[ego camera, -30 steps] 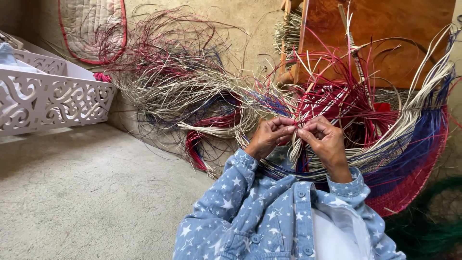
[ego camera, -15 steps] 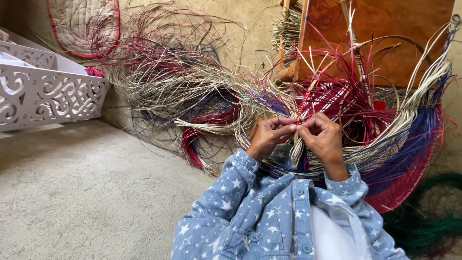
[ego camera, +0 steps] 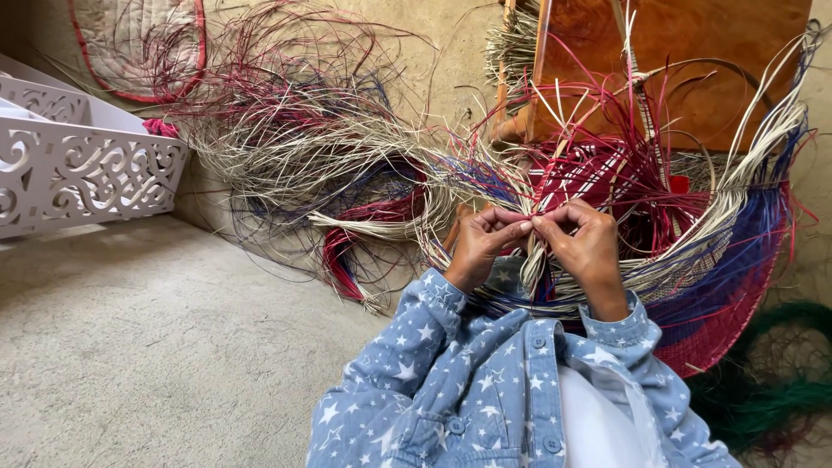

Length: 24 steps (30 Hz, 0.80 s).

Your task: Weaving colored fibers together to create a circular mat or basket base

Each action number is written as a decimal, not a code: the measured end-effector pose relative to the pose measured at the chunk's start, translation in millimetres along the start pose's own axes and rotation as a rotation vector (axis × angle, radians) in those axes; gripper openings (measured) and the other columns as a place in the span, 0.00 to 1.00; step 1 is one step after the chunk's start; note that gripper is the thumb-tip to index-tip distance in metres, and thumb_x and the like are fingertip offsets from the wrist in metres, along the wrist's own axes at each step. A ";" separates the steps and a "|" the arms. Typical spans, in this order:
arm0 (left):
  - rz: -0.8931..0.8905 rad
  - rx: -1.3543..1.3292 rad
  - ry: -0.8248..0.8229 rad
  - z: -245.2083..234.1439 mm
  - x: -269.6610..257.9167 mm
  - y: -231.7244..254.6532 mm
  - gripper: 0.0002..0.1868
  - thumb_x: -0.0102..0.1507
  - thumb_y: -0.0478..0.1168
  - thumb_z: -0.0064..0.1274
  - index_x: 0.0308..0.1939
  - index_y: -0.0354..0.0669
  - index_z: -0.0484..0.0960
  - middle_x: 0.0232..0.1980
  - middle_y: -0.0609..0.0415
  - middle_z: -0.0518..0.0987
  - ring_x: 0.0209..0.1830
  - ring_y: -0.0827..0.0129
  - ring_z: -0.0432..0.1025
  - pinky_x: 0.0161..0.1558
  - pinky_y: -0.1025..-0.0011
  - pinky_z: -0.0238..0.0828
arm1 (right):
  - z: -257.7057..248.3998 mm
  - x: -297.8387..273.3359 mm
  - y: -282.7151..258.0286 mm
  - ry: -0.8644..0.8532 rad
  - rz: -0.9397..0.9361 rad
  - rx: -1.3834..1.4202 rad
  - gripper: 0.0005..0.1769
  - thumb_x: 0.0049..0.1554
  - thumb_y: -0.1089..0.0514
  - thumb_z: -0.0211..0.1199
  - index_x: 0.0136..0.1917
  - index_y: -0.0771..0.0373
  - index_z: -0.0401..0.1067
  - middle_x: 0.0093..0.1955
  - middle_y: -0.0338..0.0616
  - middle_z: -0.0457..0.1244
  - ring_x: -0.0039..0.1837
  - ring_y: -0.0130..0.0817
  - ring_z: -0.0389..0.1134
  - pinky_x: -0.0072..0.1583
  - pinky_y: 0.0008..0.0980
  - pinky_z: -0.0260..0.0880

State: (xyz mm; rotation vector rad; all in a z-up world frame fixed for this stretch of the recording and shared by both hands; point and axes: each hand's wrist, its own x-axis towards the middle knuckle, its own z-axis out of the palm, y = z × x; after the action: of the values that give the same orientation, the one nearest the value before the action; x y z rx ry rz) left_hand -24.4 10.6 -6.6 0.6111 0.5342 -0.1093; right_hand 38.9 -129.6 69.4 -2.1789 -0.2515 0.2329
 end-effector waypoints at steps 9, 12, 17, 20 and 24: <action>-0.017 0.018 0.043 -3.0 9.2 -4.9 0.18 0.65 0.40 0.64 0.51 0.26 0.81 0.35 0.44 0.83 0.32 0.69 0.81 0.35 0.74 0.85 | 6.1 1.2 10.2 -0.041 -0.013 -0.069 0.04 0.52 0.58 0.76 0.39 0.58 0.82 0.35 0.45 0.67 0.40 0.39 0.70 0.43 0.33 0.68; 0.000 0.068 0.045 -5.5 8.5 -1.6 0.17 0.63 0.38 0.65 0.50 0.26 0.82 0.34 0.43 0.84 0.30 0.68 0.81 0.33 0.72 0.85 | 11.8 -0.6 9.7 -0.016 -0.022 -0.059 0.05 0.52 0.58 0.77 0.39 0.58 0.82 0.35 0.44 0.67 0.40 0.39 0.71 0.43 0.33 0.69; -0.025 0.118 0.025 -11.9 10.4 0.4 0.15 0.65 0.37 0.62 0.48 0.27 0.81 0.34 0.43 0.85 0.30 0.67 0.82 0.33 0.71 0.85 | 19.3 -6.4 -13.6 0.077 -0.022 -0.086 0.06 0.50 0.58 0.77 0.39 0.58 0.81 0.34 0.46 0.67 0.39 0.44 0.71 0.42 0.36 0.71; -0.054 0.133 0.048 -10.2 11.8 9.8 0.13 0.68 0.39 0.56 0.49 0.30 0.78 0.33 0.47 0.85 0.28 0.70 0.81 0.30 0.76 0.84 | 19.5 -14.5 -34.2 0.143 0.070 -0.027 0.16 0.47 0.55 0.81 0.43 0.63 0.77 0.35 0.47 0.66 0.36 0.38 0.69 0.39 0.34 0.71; 0.014 0.218 0.067 -18.1 18.5 17.6 0.15 0.71 0.42 0.50 0.52 0.31 0.72 0.29 0.46 0.82 0.24 0.68 0.80 0.24 0.75 0.82 | 20.3 -28.7 -29.0 -0.069 0.199 -0.163 0.20 0.49 0.46 0.76 0.42 0.63 0.73 0.34 0.49 0.68 0.39 0.53 0.73 0.43 0.50 0.71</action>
State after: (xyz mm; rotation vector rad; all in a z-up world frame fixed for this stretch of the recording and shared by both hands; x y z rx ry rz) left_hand -12.1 36.4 -19.3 0.8331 0.5869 -0.1358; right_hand 3.4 -104.9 83.5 -2.3622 -0.0945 0.4120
